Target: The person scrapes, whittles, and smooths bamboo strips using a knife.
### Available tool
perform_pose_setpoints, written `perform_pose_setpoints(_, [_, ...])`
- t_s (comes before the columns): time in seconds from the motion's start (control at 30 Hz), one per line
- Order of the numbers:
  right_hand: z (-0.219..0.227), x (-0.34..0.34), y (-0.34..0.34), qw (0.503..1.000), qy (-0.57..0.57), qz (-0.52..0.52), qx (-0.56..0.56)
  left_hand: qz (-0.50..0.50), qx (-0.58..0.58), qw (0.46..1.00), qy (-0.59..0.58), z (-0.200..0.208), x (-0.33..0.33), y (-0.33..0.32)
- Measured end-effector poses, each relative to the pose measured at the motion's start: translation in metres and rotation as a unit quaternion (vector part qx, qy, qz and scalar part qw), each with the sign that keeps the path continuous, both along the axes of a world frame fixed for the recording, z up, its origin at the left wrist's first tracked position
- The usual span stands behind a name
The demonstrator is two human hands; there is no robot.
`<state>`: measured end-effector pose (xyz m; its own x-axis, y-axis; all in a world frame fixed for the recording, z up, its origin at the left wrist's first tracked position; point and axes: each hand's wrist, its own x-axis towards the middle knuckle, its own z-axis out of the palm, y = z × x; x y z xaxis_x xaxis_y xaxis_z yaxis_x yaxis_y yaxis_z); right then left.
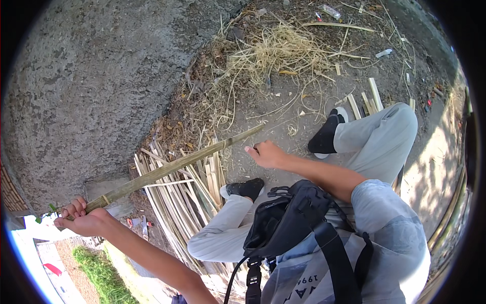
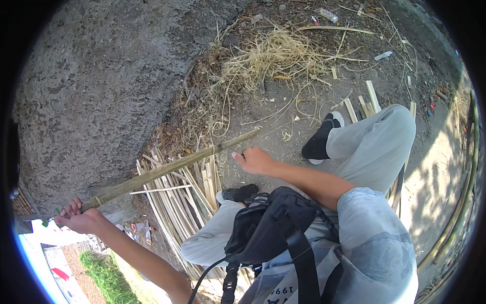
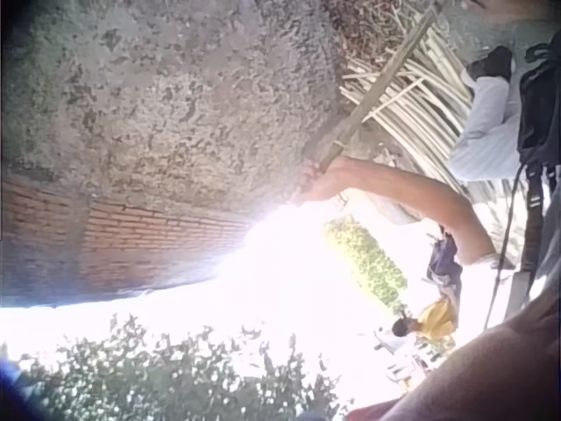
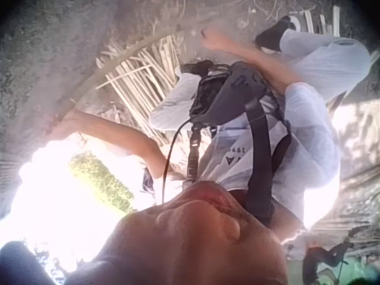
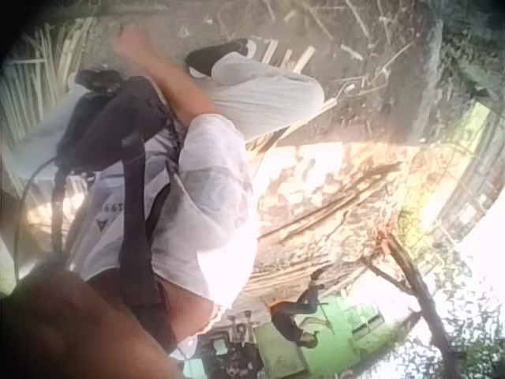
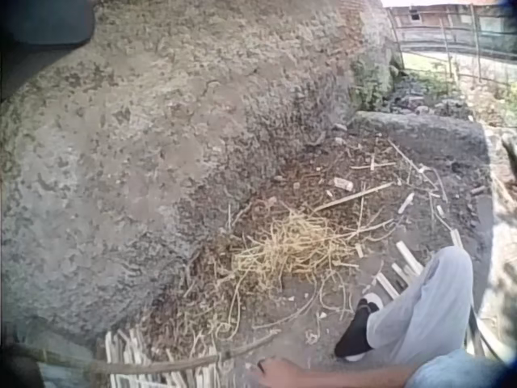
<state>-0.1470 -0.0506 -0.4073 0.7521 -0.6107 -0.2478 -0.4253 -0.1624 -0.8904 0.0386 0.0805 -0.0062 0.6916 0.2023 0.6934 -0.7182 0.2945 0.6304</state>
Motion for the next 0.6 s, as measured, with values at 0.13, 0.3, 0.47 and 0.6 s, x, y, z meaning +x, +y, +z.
perform_pose_setpoints(0.13, [0.031,0.002,0.013,0.994,-0.092,0.058,-0.018,-0.24,0.005,0.97,-0.018,0.012,0.01,0.026])
perform_pose_setpoints(0.3, [-0.049,-0.005,0.0,0.987,0.074,-0.007,0.143,-0.315,0.001,0.949,-0.01,0.003,0.03,0.048])
perform_pose_setpoints(0.47, [-0.035,0.013,0.003,0.999,0.037,0.003,0.031,-0.165,-0.004,0.986,-0.007,0.0,0.036,0.044])
perform_pose_setpoints(0.6, [0.049,0.005,0.024,0.997,-0.023,0.064,0.029,-0.158,-0.002,0.987,-0.006,0.002,0.024,0.043])
